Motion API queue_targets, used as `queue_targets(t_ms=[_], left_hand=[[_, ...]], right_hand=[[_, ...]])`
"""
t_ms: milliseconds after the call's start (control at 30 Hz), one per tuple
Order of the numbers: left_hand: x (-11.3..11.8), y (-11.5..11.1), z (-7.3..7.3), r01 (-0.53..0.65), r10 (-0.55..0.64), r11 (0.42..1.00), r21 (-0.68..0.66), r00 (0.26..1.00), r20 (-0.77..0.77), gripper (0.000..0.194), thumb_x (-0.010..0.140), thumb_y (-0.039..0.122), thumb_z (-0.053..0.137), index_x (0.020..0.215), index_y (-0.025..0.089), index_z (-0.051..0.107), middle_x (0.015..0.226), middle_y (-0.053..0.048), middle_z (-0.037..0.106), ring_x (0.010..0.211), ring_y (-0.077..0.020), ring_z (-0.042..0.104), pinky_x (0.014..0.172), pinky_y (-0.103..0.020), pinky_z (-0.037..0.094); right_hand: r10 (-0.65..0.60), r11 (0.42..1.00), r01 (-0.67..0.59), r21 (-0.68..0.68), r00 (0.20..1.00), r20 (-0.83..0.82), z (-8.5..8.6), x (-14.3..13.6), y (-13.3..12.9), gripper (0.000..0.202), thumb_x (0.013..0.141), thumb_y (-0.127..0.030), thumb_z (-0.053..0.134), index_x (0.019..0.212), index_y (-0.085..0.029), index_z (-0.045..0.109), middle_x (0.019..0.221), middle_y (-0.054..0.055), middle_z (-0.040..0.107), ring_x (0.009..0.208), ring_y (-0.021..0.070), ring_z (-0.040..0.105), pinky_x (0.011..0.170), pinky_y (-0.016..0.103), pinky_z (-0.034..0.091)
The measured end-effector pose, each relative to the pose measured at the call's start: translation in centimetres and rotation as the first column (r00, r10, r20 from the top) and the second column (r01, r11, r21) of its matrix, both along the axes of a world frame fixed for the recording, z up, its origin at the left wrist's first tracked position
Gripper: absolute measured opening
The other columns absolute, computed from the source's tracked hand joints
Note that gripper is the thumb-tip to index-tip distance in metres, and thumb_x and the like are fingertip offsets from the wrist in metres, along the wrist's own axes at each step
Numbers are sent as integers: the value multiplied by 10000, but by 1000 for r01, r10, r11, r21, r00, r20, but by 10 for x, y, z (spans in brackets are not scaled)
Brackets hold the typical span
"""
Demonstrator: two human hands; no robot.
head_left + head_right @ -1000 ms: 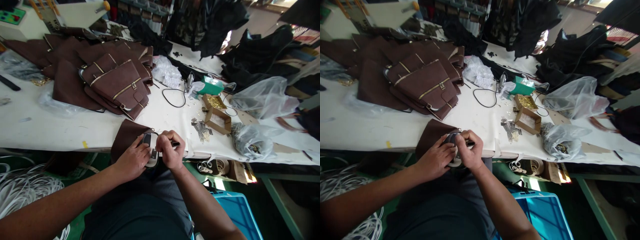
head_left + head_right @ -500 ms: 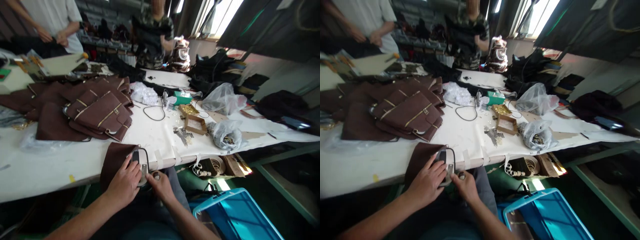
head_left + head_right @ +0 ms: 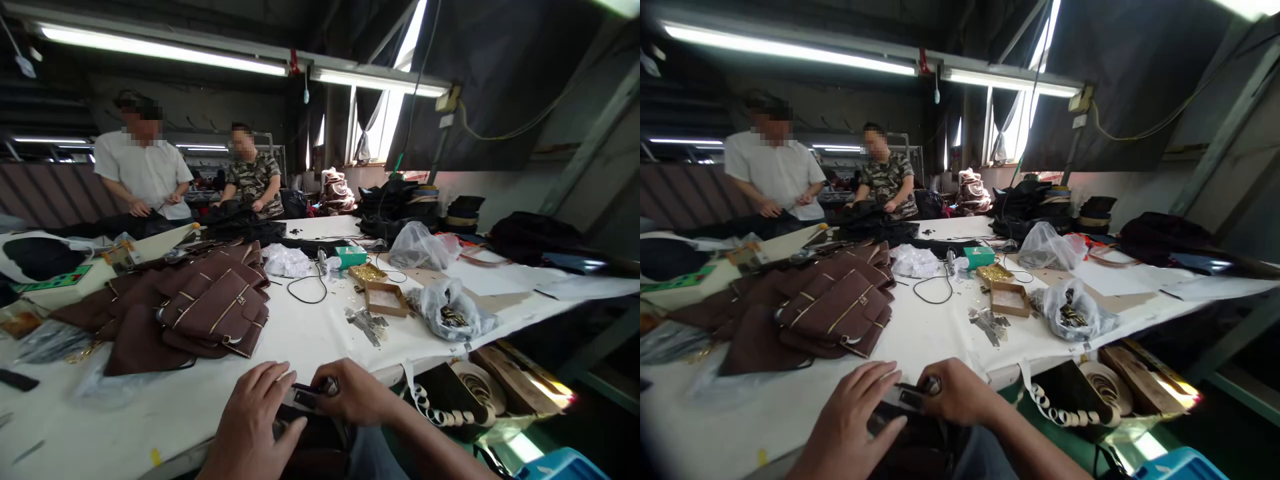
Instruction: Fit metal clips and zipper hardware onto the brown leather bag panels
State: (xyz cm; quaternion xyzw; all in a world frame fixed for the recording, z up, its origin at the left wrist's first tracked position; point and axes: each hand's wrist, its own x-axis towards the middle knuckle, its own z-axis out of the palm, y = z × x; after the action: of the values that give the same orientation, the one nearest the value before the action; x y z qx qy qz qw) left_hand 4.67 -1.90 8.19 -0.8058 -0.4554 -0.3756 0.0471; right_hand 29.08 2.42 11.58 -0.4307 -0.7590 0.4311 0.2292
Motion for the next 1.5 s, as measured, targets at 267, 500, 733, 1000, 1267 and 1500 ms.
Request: queue_targets(t_ms=[267,500,733,1000,1267,1500], left_hand=[[7,-2,-47,169,96,565,-808,959,268,313,946,448,604,867,188,758,815,-24,775,820,-244,719,691,-290,478],[34,-21,-101,340,317,505,-793,781,538,590,960,705,527,956,174,785,931,-69,786,957,-323,687,822,-352,479],[29,-27,-111,398,581,454,-797,547,603,538,819,702,717,854,168,771,795,-48,742,819,-278,658,731,-325,450],[33,-28,-119,516,761,396,-759,277,586,529,764,643,787,930,140,784,724,-47,749,669,-228,665,625,-300,478],[34,-16,-113,514,798,404,-756,205,566,499,706,626,833,832,147,770,688,-32,719,634,-201,629,606,-286,458],[36,-10,-114,495,810,380,-782,231,539,511,701,645,821,797,148,749,665,-24,689,643,-207,611,614,-292,434]], right_hand=[[275,943,-330,46,851,448,32,-19,35,263,702,-200,734,930,-240,859,768,-5,792,619,142,616,571,226,396],[19,995,-6,101,991,-131,16,-71,35,222,886,-408,766,897,-186,759,811,15,737,704,143,623,656,245,463],[-231,972,172,-158,804,-548,-26,-99,23,425,884,-597,792,838,-204,635,645,-39,613,567,124,550,590,257,456],[-351,928,360,-95,765,-540,-75,-78,29,354,965,-532,744,853,-216,635,660,-25,641,614,150,593,656,286,479],[-408,903,401,-154,692,-596,-93,-83,33,315,1008,-492,707,865,-232,601,664,-37,640,626,159,603,677,305,505],[-485,858,471,-203,619,-617,-99,-92,45,336,993,-527,710,875,-245,571,641,-59,588,597,151,574,662,309,500]])
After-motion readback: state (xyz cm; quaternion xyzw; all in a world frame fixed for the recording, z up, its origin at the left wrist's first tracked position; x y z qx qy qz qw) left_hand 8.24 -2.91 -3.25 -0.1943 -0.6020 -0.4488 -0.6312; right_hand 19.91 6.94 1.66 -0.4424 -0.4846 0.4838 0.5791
